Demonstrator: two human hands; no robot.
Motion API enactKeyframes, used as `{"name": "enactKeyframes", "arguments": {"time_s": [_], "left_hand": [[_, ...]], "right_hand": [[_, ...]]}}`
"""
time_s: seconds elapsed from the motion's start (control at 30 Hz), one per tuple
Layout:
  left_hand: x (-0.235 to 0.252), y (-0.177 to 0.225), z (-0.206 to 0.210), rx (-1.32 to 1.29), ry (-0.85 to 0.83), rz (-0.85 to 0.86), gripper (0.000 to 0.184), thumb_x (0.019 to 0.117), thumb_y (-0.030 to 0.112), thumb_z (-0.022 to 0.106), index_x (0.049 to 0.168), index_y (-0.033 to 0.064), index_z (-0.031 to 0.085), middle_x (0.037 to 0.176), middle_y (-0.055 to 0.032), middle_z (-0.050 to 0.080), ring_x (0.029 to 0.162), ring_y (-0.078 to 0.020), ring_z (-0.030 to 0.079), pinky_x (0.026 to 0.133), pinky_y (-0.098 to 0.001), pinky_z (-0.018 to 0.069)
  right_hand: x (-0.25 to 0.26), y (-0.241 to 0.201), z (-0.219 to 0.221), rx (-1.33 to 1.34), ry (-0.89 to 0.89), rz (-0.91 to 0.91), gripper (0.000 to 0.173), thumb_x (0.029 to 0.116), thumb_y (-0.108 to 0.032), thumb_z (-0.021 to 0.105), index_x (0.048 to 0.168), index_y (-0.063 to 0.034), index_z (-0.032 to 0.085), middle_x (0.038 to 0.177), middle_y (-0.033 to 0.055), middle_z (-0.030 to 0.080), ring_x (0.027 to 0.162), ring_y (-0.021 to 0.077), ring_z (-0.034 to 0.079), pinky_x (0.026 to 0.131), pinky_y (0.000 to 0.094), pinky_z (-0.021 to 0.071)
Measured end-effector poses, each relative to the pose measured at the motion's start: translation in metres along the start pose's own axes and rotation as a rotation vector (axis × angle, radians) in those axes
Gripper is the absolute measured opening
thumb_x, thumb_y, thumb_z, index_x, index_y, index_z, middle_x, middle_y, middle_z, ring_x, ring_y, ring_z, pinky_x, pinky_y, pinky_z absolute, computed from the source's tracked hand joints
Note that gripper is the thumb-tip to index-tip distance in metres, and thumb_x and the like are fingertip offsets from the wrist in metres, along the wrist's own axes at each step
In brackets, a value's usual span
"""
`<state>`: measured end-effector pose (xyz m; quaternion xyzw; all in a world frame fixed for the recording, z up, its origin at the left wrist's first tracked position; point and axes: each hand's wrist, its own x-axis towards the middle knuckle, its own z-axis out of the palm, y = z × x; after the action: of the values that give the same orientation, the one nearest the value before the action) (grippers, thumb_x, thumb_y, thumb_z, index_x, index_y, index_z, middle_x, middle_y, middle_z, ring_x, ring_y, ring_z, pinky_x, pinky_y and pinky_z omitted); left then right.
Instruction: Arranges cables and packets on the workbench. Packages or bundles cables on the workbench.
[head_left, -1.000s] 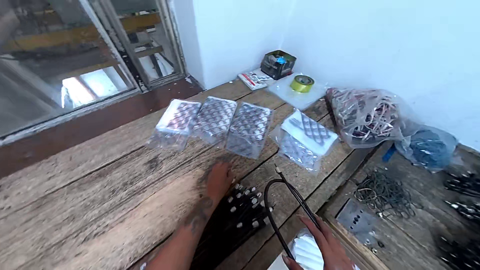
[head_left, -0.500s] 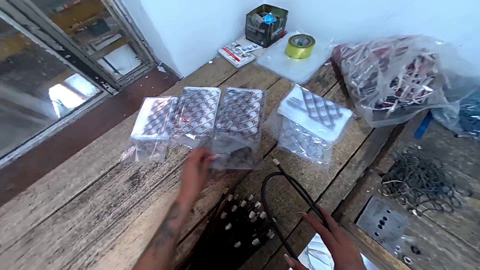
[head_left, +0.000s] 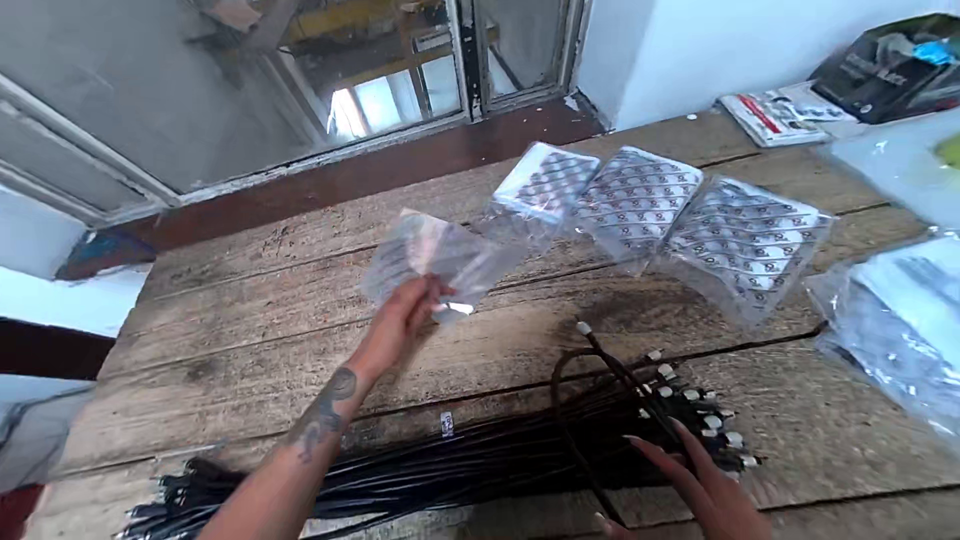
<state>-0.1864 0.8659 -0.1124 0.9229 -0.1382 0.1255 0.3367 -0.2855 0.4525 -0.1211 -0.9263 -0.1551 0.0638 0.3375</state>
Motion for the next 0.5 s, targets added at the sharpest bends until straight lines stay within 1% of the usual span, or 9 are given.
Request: {"name": "enactKeyframes", "arguments": {"time_s": [0.07,0.13,0.23,0.27,0.3,0.33,0.4,0.43,0.5], "left_hand": [[-0.038,-0.034,0.036,-0.096,-0.104,-0.164,0.025,0.1049,0.019,0.055,0.121,0.0038,0.067,0.138,-0.0091,0.064,0.142,-0.0303,0.047,0.120,-0.0529,0.0342],[-0.060,-0.053,0.063,-0.028,-0.128,-0.319,0.038,0.1057,0.029,0.055,0.139,0.0122,0.062,0.150,-0.0080,0.055,0.149,-0.0340,0.037,0.122,-0.0598,0.0271],[-0.072,-0.060,0.094,0.203,-0.196,-0.344,0.049,0.1078,0.042,0.046,0.154,0.0258,0.049,0.165,-0.0045,0.036,0.155,-0.0361,0.023,0.122,-0.0676,0.0146],[-0.072,-0.060,0.097,0.236,-0.187,-0.329,0.048,0.1078,0.041,0.047,0.153,0.0264,0.050,0.166,-0.0044,0.035,0.155,-0.0361,0.023,0.122,-0.0671,0.0155],[-0.072,-0.059,0.097,0.229,-0.131,-0.297,0.044,0.1058,0.035,0.054,0.148,0.0229,0.057,0.161,-0.0063,0.043,0.153,-0.0366,0.030,0.122,-0.0638,0.0211],[-0.071,-0.055,0.095,0.179,-0.055,-0.259,0.038,0.1002,0.027,0.065,0.137,0.0174,0.066,0.151,-0.0098,0.054,0.146,-0.0373,0.040,0.120,-0.0592,0.0312],[-0.070,-0.045,0.094,0.037,-0.007,-0.232,0.027,0.0864,0.014,0.081,0.112,0.0082,0.076,0.122,-0.0148,0.067,0.121,-0.0349,0.060,0.105,-0.0526,0.0502],[-0.071,-0.043,0.097,-0.006,0.000,-0.241,0.019,0.0844,0.009,0.082,0.102,0.0055,0.076,0.111,-0.0148,0.070,0.113,-0.0333,0.064,0.100,-0.0506,0.0530],[-0.070,-0.039,0.103,-0.008,0.050,-0.272,0.005,0.0880,0.004,0.077,0.093,0.0022,0.076,0.100,-0.0144,0.072,0.105,-0.0318,0.067,0.097,-0.0486,0.0542]], "right_hand": [[-0.004,-0.017,0.009,-0.040,-0.026,-0.003,0.087,0.0704,-0.066,0.082,0.139,-0.0151,0.064,0.155,0.0373,0.036,0.126,0.0564,0.052,0.098,0.0688,0.0427],[-0.008,-0.029,0.017,-0.100,-0.049,0.011,0.089,0.0683,-0.067,0.083,0.139,-0.0174,0.064,0.156,0.0354,0.035,0.127,0.0557,0.052,0.098,0.0694,0.0420],[-0.012,-0.038,0.027,-0.210,-0.058,0.008,0.090,0.0672,-0.072,0.079,0.139,-0.0198,0.065,0.157,0.0303,0.038,0.124,0.0520,0.056,0.093,0.0664,0.0452],[-0.012,-0.041,0.029,-0.239,-0.059,0.007,0.090,0.0669,-0.073,0.079,0.139,-0.0206,0.065,0.157,0.0288,0.039,0.123,0.0512,0.056,0.092,0.0657,0.0459],[-0.011,-0.043,0.031,-0.259,-0.058,0.005,0.090,0.0666,-0.073,0.079,0.138,-0.0208,0.066,0.157,0.0279,0.041,0.123,0.0509,0.057,0.092,0.0660,0.0460],[-0.009,-0.046,0.033,-0.277,-0.055,0.003,0.089,0.0666,-0.074,0.078,0.138,-0.0214,0.066,0.156,0.0271,0.042,0.123,0.0504,0.057,0.091,0.0655,0.0460],[-0.005,-0.048,0.041,-0.303,-0.019,-0.015,0.089,0.0660,-0.075,0.076,0.136,-0.0218,0.067,0.155,0.0277,0.043,0.120,0.0493,0.059,0.091,0.0643,0.0470],[-0.003,-0.048,0.047,-0.313,0.009,-0.029,0.090,0.0650,-0.077,0.073,0.135,-0.0213,0.068,0.155,0.0295,0.043,0.117,0.0490,0.060,0.090,0.0636,0.0474],[0.003,-0.052,0.056,-0.329,0.045,-0.055,0.093,0.0631,-0.082,0.068,0.133,-0.0198,0.069,0.152,0.0311,0.044,0.115,0.0483,0.062,0.091,0.0626,0.0482]]}}
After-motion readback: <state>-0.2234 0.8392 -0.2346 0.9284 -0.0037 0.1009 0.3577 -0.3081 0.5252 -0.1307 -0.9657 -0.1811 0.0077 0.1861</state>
